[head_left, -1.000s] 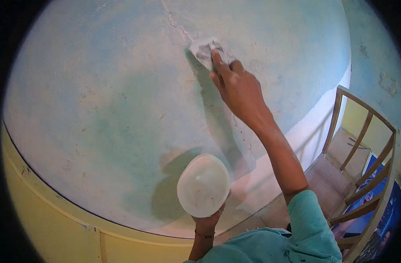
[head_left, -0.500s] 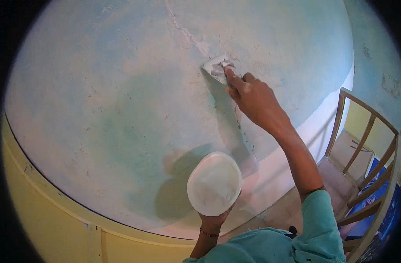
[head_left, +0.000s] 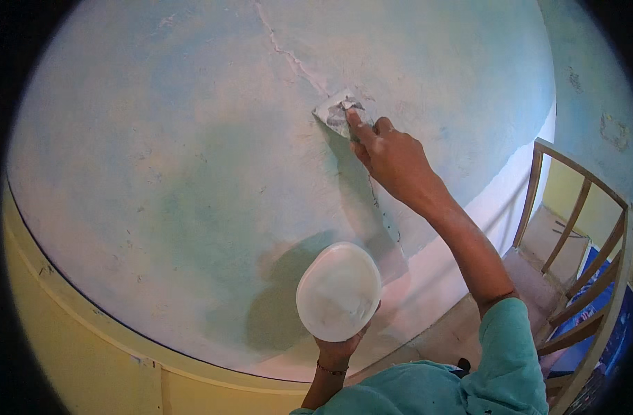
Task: The person applies filler material into a crack on a wall using a putty knife.
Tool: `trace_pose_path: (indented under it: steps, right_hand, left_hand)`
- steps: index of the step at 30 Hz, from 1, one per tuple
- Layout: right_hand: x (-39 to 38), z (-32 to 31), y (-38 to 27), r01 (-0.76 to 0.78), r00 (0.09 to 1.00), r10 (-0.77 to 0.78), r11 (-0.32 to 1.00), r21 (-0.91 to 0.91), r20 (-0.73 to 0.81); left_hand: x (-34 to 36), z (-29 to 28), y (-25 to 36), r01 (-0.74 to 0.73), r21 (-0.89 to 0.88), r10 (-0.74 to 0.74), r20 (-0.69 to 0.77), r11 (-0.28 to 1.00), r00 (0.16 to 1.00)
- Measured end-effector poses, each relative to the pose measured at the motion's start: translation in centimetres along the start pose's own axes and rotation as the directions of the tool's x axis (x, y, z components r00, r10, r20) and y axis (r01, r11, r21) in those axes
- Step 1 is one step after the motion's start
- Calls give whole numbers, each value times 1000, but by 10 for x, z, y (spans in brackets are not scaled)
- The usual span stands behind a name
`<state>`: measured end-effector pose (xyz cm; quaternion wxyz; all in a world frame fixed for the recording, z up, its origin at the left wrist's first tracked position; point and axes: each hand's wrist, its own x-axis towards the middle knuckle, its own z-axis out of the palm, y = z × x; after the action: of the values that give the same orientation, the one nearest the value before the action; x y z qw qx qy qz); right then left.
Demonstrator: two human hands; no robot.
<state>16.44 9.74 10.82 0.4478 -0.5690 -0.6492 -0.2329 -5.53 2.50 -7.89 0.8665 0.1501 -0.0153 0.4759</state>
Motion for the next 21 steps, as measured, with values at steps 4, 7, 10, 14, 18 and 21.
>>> trace_pose_path:
  steps: [4,7,10,14,18,21]
  right_hand:
    - [0,-5,6,1,999,-1,1000,17,34]
    - [8,6,14,55,987,-44,996,70,-153]
    - [17,30,19,78,967,-73,997,14,-242]
    - [18,50,33,102,935,-102,995,-20,-340]
    - [16,55,40,113,932,-126,992,-59,-341]
    - [7,57,38,84,942,-82,996,-7,-326]
  left_hand:
    - [-1,-6,2,29,32,-32,71,999,997]
    - [-1,1,-3,6,36,-6,-20,999,1000]
    - [-3,1,0,-10,81,13,-46,997,999]
    - [-8,-10,7,-1,31,3,-48,1000,999]
    - [-4,-11,9,-41,44,45,-83,998,996]
    - [0,-13,9,-8,35,11,-88,999,996]
